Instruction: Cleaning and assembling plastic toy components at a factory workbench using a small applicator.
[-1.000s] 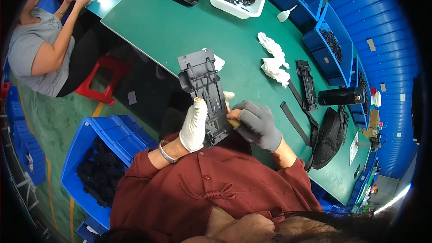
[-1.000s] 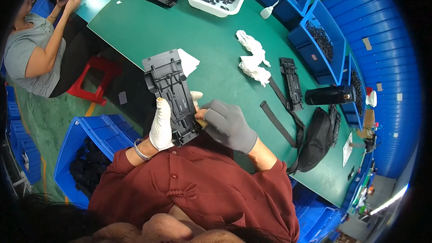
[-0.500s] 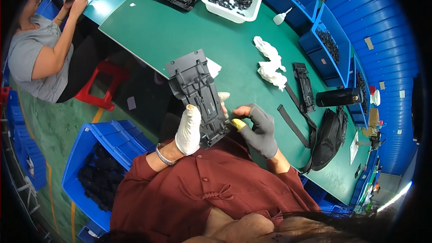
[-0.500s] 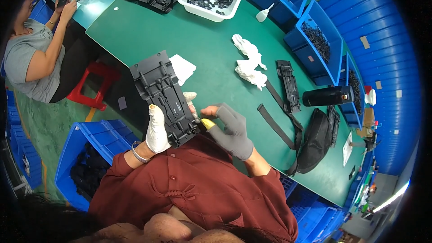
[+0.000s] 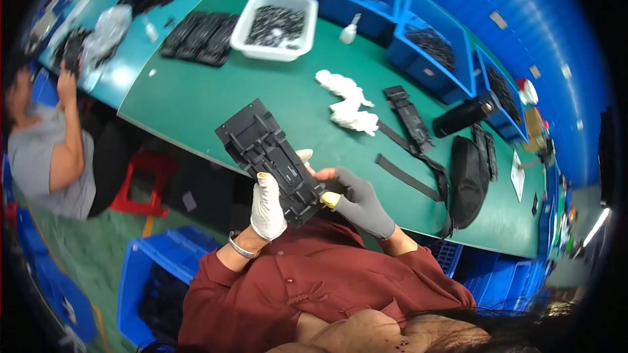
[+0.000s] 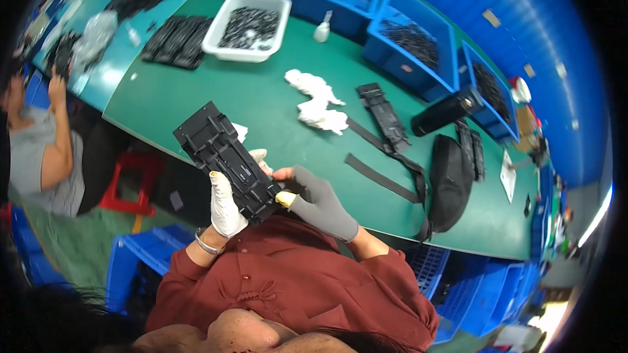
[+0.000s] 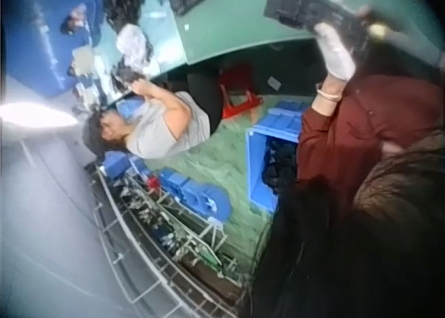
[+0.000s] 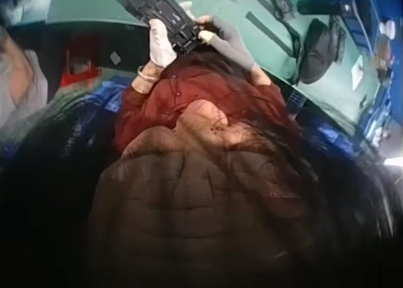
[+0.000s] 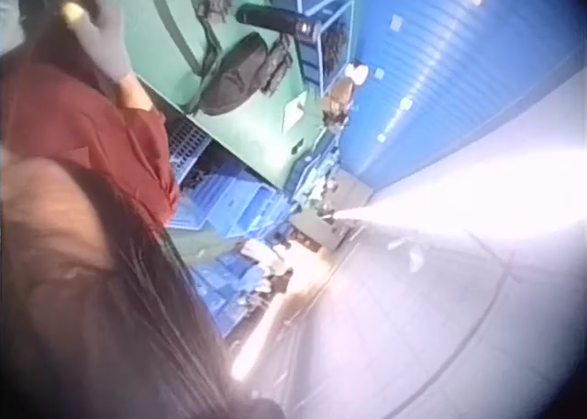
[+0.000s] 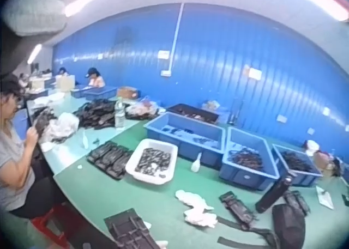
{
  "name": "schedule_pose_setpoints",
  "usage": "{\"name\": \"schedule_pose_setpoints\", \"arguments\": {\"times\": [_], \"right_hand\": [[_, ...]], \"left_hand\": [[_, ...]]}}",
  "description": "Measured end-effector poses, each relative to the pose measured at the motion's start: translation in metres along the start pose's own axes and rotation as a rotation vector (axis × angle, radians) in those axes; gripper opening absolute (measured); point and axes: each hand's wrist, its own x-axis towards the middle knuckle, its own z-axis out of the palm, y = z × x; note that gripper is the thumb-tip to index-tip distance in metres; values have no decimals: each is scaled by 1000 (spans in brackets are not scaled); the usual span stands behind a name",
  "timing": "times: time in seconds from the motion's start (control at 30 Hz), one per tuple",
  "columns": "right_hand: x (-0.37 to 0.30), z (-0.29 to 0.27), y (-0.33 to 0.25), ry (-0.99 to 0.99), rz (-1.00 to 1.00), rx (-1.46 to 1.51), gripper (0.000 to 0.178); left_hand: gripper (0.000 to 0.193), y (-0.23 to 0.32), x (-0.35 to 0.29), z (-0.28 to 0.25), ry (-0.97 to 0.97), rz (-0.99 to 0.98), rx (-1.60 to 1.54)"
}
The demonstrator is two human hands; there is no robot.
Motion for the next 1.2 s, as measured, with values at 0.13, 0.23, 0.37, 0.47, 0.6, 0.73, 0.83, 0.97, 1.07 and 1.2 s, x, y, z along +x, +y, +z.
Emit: {"name": "schedule_pose_setpoints", "arguments": {"times": [0.13, 0.23, 0.37, 0.47, 0.6, 0.73, 0.83, 0.97, 1.07, 1.2], "right_hand": [[-9, -29, 5, 71, -49, 116, 39], [-20, -37, 1, 215, -45, 232, 43], [-22, -51, 11, 242, -94, 233, 42], [-25, -59, 18, 223, -139, 250, 40], [-23, -64, 19, 243, -113, 269, 40], [-20, -68, 23, 242, -96, 315, 39], [-19, -72, 24, 251, -78, 292, 38], [-16, -75, 26, 247, -71, 309, 38], [-15, -78, 30, 220, -77, 288, 41], [-16, -78, 30, 212, -63, 302, 43]], "left_hand": [[90, -11, 27, 19, -137, 32, 104], [90, -8, 40, 37, -240, 25, 208], [93, -12, 53, 50, -260, 80, 253], [101, -18, 57, 45, -319, 27, 320], [107, -24, 61, 42, -308, -43, 334], [111, -27, 63, 43, -307, -110, 229], [111, -30, 65, 42, -315, -132, 209], [112, -31, 68, 39, -332, -160, 289], [107, -28, 68, 38, -365, -188, 344], [99, -34, 65, 30, -367, -172, 354]]}}
